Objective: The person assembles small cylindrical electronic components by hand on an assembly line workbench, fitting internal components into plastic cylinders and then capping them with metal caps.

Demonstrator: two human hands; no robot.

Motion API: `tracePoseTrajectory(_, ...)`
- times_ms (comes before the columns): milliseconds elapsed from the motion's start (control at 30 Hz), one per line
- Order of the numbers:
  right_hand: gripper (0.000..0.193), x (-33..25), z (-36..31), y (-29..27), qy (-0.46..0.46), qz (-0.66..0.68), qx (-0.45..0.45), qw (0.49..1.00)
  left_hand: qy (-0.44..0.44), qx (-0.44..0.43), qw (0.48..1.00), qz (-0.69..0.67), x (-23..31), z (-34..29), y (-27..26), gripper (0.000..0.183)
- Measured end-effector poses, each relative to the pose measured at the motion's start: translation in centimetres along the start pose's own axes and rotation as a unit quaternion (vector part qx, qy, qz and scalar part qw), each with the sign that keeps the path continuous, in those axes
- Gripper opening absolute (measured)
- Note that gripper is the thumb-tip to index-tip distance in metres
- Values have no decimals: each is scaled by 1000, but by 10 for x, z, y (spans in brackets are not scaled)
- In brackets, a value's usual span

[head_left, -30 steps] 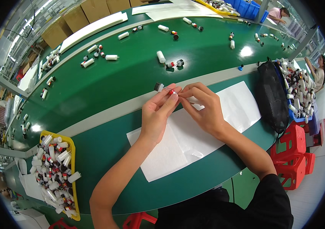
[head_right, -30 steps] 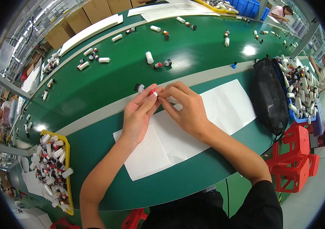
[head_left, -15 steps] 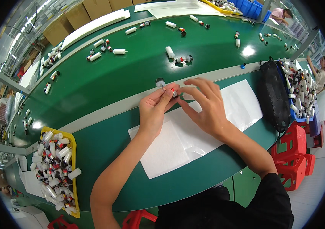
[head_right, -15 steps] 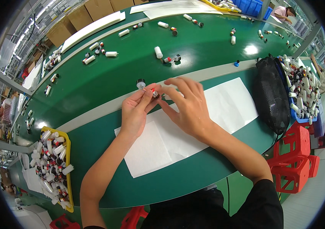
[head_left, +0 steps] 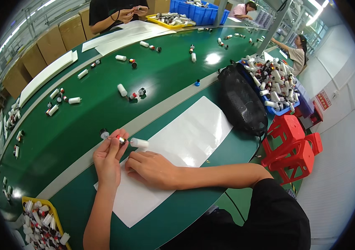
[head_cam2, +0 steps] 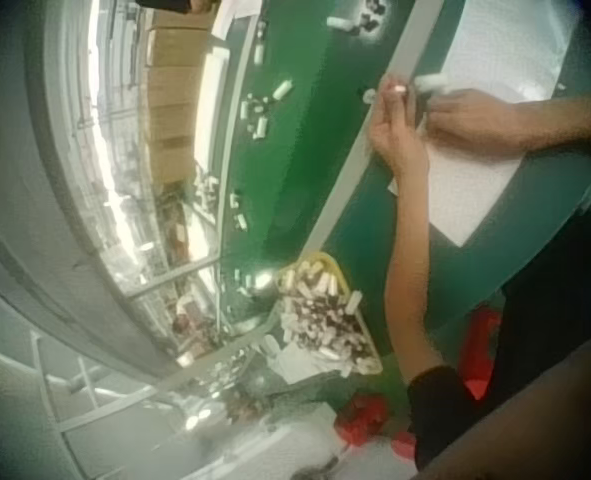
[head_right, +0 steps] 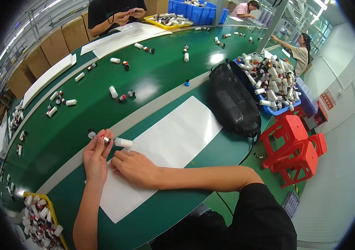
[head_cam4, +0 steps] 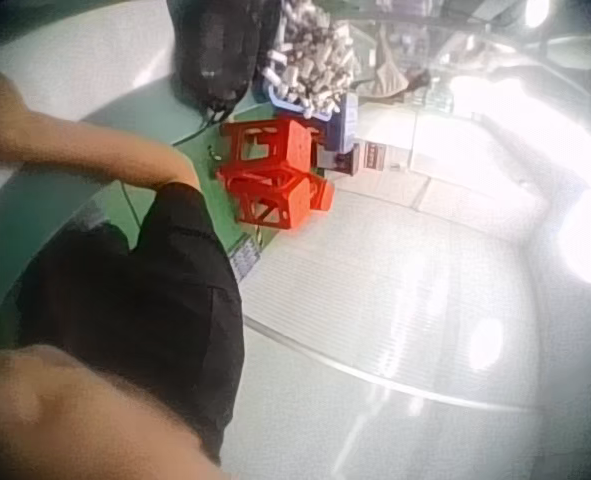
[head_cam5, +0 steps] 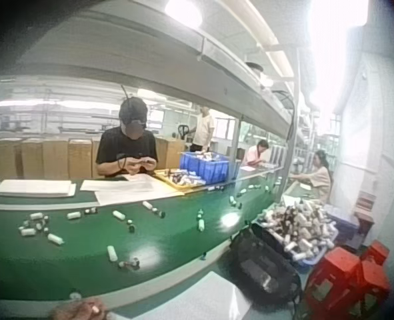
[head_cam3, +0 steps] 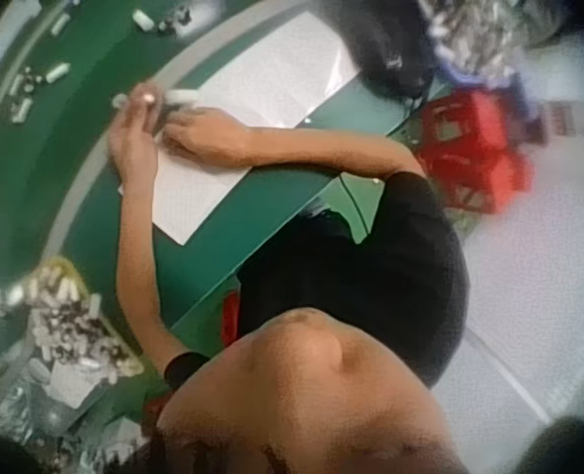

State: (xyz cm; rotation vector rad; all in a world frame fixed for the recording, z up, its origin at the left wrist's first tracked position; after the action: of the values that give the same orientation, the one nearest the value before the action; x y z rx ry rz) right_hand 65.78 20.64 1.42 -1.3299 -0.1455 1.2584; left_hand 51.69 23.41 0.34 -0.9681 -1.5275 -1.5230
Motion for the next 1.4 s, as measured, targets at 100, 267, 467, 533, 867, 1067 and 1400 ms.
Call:
tracePoseTrajectory(100, 16, -1, 7, 13, 11, 47, -7, 999, -13, 19, 1000, 2, 3, -7, -16, 33)
tracePoseTrajectory(267, 10, -13, 27, 18, 91, 196, 7, 976, -11, -10, 998, -62, 6, -8, -52, 32)
tracePoseTrajectory(467, 12, -50, 89, 39, 9, 118, 59, 991, 1, -52, 997, -49, 26, -29, -137, 29)
tracePoseTrajectory(533, 11, -48, 96, 48, 10, 119, 54, 991, -10, -36, 998, -42, 28, -35, -146, 29)
tracePoseTrajectory(867, 11, -39, 89, 39, 57, 95, 73, 991, -13, -107, 994, -29, 23, -30, -127, 37)
tracePoseTrajectory(1067, 14, -20, 77, 20, 87, 190, 42, 977, 3, -132, 991, 34, 22, -30, -95, 49)
tracePoseTrajectory(1400, 39, 3, 60, 8, 106, 445, -99, 883, 71, -246, 964, 74, 35, -31, -68, 37)
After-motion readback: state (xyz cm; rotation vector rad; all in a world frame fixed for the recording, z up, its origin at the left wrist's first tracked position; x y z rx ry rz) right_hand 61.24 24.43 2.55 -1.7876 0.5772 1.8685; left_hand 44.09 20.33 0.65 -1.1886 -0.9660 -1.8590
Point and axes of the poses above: each hand's wrist, its own z-axis towards the middle knuckle, its own y-axis out of the palm, x = y × z, the point moved 4 cm from there along z, towards the middle knuckle, and after that the axes turned 6 degrees about -x, right-handed, at the moved point
